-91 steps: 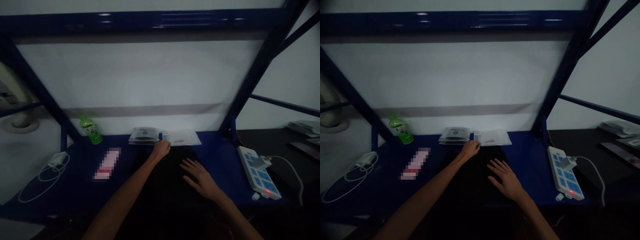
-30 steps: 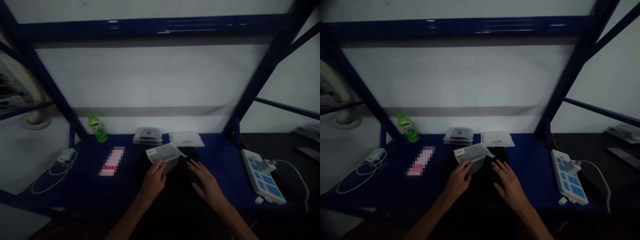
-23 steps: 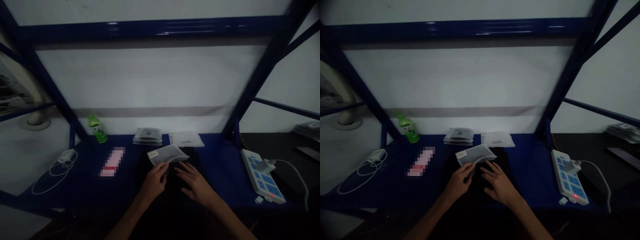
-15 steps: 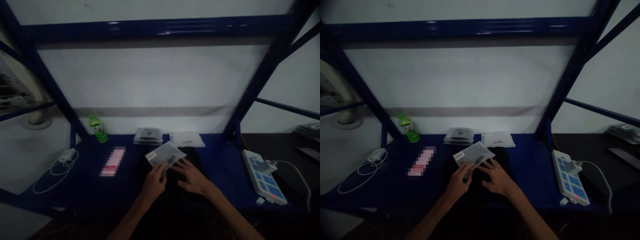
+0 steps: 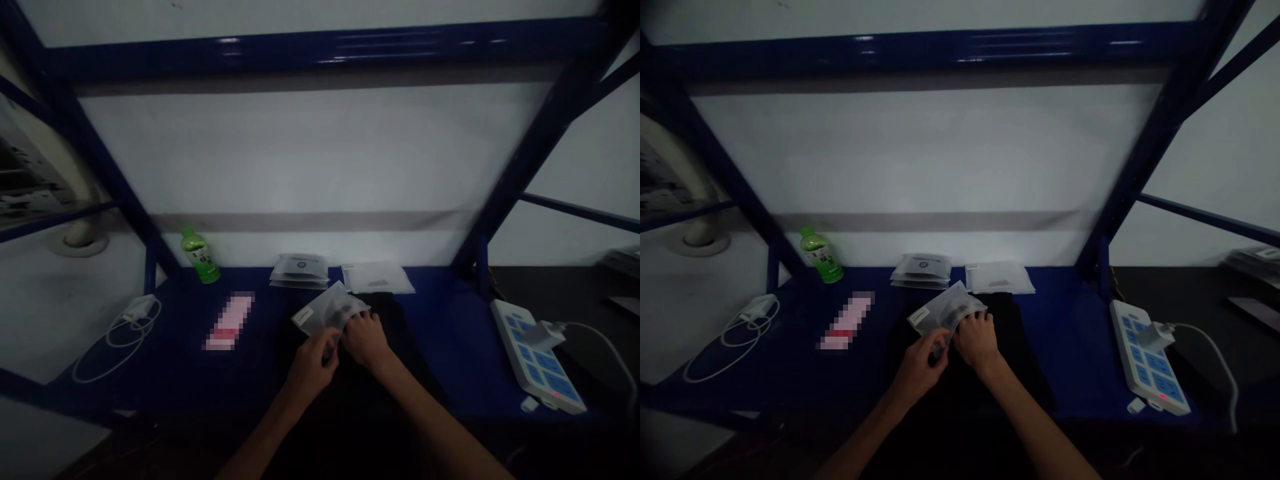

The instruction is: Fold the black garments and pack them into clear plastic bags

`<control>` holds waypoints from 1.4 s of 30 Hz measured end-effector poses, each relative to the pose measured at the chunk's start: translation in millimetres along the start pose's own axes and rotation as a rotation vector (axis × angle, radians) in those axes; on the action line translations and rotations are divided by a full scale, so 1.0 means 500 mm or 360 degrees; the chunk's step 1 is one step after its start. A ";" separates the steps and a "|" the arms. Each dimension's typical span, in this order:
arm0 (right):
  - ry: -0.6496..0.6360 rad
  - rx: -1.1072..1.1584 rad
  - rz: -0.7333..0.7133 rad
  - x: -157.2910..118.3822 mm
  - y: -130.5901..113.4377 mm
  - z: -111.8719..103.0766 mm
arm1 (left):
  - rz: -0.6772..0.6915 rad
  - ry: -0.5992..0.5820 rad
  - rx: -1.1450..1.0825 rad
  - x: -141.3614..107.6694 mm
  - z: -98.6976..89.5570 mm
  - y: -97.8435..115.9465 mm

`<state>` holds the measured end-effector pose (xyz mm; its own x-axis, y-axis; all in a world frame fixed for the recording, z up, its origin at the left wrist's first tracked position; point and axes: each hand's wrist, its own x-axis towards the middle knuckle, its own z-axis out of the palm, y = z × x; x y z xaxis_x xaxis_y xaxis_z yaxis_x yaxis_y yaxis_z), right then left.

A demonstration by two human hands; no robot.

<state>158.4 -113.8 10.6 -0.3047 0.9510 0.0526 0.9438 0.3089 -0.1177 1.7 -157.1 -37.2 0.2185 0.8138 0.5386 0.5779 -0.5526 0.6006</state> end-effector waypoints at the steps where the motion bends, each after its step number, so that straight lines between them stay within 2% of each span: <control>1: 0.0020 0.0005 0.0017 0.002 -0.003 0.002 | -0.0028 0.0008 -0.0010 0.000 0.000 0.000; 6: 0.0026 0.0106 0.0023 -0.009 0.027 -0.002 | -0.0109 0.0082 -0.0070 -0.001 -0.004 0.001; 10: -0.0178 0.0245 -0.0264 -0.025 0.082 -0.018 | -0.0126 0.0062 -0.0073 0.000 -0.010 0.006; 13: -0.0200 0.0162 -0.0349 -0.034 0.099 -0.023 | -0.0128 0.0036 -0.0079 0.000 -0.011 0.007; 18: -0.0147 0.0047 -0.0275 -0.039 0.075 -0.023 | -0.0113 0.0026 -0.0086 0.002 -0.011 0.008; 28: -0.0051 -0.0153 0.0076 -0.017 -0.003 -0.017 | -0.0121 -0.0043 -0.0128 0.000 -0.012 0.008; 31: -0.0003 -0.0147 0.0112 -0.016 -0.010 -0.011 | -0.0148 0.0005 -0.0185 0.002 -0.010 0.008; 34: 0.0029 -0.0027 0.0102 -0.024 0.005 -0.014 | -0.0180 0.0082 -0.0231 0.004 -0.011 0.009; 36: -0.0034 0.0158 0.0010 -0.032 0.029 -0.021 | -0.0175 0.0107 -0.0235 0.003 -0.012 0.010; 39: -0.0211 0.0442 -0.0324 -0.042 0.072 -0.035 | -0.0159 0.0099 -0.0197 0.001 -0.013 0.010; 42: -0.0267 0.0516 -0.0543 -0.046 0.098 -0.040 | -0.0163 0.0087 -0.0196 -0.003 -0.014 0.009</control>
<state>214.2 -120.7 23.3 -0.6305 0.7760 -0.0153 0.7066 0.5658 -0.4249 -1.7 -161.8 -31.0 0.1182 0.8577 0.5004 0.4934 -0.4881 0.7199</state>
